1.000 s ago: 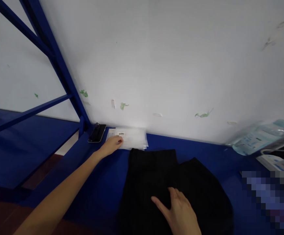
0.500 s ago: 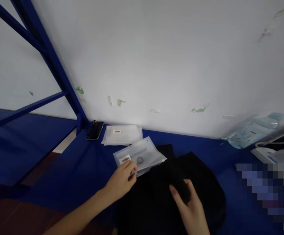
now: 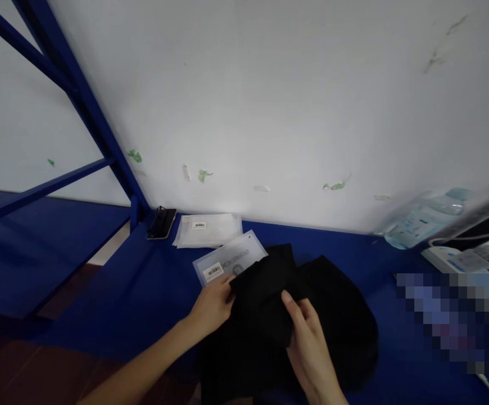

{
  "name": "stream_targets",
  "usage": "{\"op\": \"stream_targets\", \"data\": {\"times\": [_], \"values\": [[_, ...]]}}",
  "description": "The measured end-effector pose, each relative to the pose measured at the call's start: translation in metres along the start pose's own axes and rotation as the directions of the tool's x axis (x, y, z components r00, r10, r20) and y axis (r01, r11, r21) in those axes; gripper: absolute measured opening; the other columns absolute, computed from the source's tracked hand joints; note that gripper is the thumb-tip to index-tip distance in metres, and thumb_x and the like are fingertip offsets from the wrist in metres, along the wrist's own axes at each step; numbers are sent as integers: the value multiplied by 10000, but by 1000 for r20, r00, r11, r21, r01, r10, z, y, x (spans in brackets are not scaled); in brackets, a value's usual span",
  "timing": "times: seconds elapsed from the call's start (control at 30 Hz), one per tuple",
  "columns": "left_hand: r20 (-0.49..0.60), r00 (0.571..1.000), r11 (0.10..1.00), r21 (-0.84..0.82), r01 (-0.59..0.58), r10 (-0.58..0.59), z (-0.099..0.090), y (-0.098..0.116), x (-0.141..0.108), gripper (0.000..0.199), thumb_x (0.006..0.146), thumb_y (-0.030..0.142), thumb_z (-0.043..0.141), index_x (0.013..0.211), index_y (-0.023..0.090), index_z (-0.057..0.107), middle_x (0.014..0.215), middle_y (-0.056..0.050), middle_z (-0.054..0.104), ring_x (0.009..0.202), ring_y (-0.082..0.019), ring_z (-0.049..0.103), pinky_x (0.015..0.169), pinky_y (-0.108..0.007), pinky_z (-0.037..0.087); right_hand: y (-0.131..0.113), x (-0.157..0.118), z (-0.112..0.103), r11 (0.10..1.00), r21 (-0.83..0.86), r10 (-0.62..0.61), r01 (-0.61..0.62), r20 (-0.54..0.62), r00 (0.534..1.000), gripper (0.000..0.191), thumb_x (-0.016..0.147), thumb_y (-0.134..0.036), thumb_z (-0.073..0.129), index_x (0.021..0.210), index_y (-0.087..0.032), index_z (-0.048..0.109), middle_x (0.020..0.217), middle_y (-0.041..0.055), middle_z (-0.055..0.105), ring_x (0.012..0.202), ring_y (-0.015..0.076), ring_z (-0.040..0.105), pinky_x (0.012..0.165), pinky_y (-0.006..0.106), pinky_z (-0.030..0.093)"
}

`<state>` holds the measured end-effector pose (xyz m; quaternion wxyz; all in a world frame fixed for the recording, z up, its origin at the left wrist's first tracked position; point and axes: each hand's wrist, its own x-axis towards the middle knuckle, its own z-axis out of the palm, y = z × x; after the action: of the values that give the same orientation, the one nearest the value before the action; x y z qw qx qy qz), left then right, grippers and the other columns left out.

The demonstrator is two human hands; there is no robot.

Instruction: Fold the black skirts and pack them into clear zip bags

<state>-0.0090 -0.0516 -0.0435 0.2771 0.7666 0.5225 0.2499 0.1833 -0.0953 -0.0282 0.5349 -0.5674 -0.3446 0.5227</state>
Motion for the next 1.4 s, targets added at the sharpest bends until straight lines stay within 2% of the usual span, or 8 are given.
{"op": "stream_targets", "data": {"times": [0.1,0.2,0.43,0.57,0.77,0.97,1.1,1.4], "values": [[-24,999,999,-47,21,-22,0,-1,-2,152,754,108,546,848,223,580,880,-33,667,824,-233,659,675,-303,488,6,5,18,915,287,285,-283,36,958,486,782,-551,652,1110,-192,667,1064,94,734,958,275,704,692,329,591],[-43,999,995,-99,2,-6,-3,-3,-1,186,756,103,544,896,215,592,925,-45,684,858,-229,665,727,-311,507,11,6,32,864,350,311,-361,192,931,514,725,-482,756,1128,-176,668,1035,91,743,956,276,705,755,340,579],[-129,991,990,-134,-39,22,-6,-8,3,140,824,114,519,737,203,584,735,3,627,688,-168,611,617,-260,442,31,14,26,1000,4,-8,7,159,987,445,743,-472,730,1040,-145,677,1049,118,739,988,299,694,861,414,547],[-248,969,993,-120,-9,-21,-3,-8,3,185,924,216,489,755,200,562,714,16,589,661,-152,572,613,-254,432,35,23,18,937,-291,-158,193,138,978,363,765,-474,678,938,-155,682,971,122,750,918,305,708,820,395,551],[-261,962,995,-29,-90,80,-3,0,-5,164,956,220,474,825,211,572,790,13,565,701,-144,557,655,-259,447,30,34,15,882,-405,-188,241,166,968,259,737,-419,687,839,-181,685,832,94,751,791,296,715,700,347,543],[-189,949,967,77,-243,253,-6,10,-14,125,953,159,476,912,215,580,1009,-32,576,983,-196,538,990,-408,386,33,40,11,837,-478,-250,266,98,963,408,838,-560,530,711,-184,622,658,85,691,679,269,686,586,309,493],[-111,940,938,170,-302,322,-8,22,-18,168,947,84,441,909,201,555,1015,-37,567,1039,-208,514,1031,-449,345,32,37,12,810,-508,-293,293,83,953,457,844,-612,491,738,-185,613,703,119,691,684,281,681,614,321,471],[-20,964,960,107,-261,264,-5,32,-20,162,960,97,412,923,212,519,1139,-62,547,1208,-226,486,1022,-385,416,23,42,19,864,-435,-241,253,84,967,471,858,-590,459,755,-164,630,596,79,654,557,232,638,494,283,451]]}}
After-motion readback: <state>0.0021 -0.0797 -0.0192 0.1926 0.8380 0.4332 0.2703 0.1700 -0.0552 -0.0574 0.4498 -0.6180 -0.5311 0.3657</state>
